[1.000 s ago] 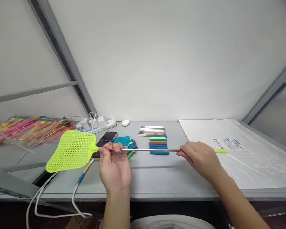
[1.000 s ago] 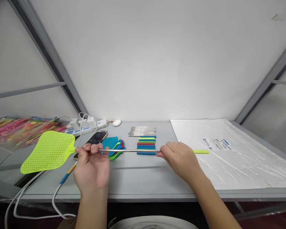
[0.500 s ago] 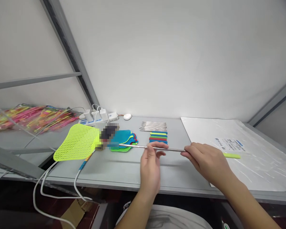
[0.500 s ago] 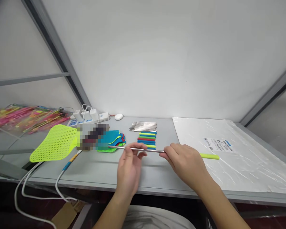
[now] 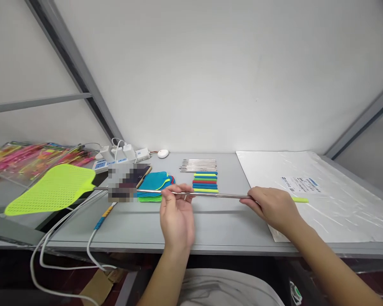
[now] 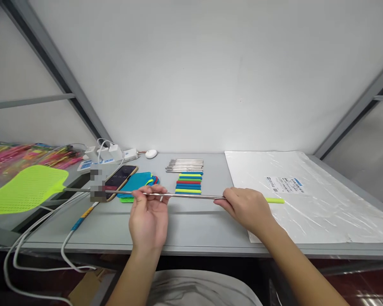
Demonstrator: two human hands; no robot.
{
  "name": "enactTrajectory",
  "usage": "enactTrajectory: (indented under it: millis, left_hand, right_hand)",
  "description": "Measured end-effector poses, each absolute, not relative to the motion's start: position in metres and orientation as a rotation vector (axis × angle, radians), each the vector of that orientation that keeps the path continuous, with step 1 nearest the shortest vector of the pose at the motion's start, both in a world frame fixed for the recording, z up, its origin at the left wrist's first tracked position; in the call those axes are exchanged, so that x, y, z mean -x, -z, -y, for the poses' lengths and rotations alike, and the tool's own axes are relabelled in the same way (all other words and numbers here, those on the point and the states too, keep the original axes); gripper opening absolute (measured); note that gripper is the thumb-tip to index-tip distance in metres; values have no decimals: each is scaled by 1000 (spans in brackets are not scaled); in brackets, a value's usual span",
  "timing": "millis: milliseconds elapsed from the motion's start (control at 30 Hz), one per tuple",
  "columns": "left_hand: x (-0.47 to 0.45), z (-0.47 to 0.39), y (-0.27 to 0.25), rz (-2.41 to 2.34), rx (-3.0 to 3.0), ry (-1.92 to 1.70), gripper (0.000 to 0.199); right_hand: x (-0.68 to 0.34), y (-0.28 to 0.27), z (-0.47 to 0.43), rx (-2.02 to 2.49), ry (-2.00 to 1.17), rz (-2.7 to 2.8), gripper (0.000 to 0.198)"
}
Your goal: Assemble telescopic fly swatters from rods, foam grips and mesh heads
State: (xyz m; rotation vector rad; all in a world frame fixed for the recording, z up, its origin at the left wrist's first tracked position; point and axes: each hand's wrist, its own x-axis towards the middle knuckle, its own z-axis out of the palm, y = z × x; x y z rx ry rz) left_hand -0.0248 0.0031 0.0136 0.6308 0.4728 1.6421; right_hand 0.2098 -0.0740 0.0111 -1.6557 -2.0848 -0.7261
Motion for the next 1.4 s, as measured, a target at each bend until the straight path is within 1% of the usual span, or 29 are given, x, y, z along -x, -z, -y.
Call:
enactTrajectory:
  millis: [233,333,467,600,833,1033,1167,1267,1400]
  left_hand:
    - [29,-6,-14,-406,-572,-1626,35]
    - [23,-2,-11,-434,-566,-1613,36]
    - [9,13,-8,-470,-616,-1505,29]
    - [0,29,-7,-450,-713,-1400,32]
    - [27,10,-21,-476,-685,-1637,35]
    - [32,0,-22,-411,-691,-1604,35]
    - [39,-6,-23,-356,-692,-1633,32]
    - [39,-5,-24,-360,-726,-1561,32]
    - [21,7,-20,-410,-853,-1321,25]
  right_hand:
    - [-224,-11,80,1644,859,2025,39]
    - [-211,-15,81,1636,839,2018,38]
    - [-187,-17,86,1602,796,2056,37]
    - [-173,-18,86,1570,775,2076,36]
    - [-203,-4,82,1506,835,2052,40]
    - [-233,3,91,1526,890,2075,34]
    - [-257,5,100,1681,860,1984,35]
    - [-272,6,105,1743,851,1938,36]
    - [-273,7,105,1713,861,1916,35]
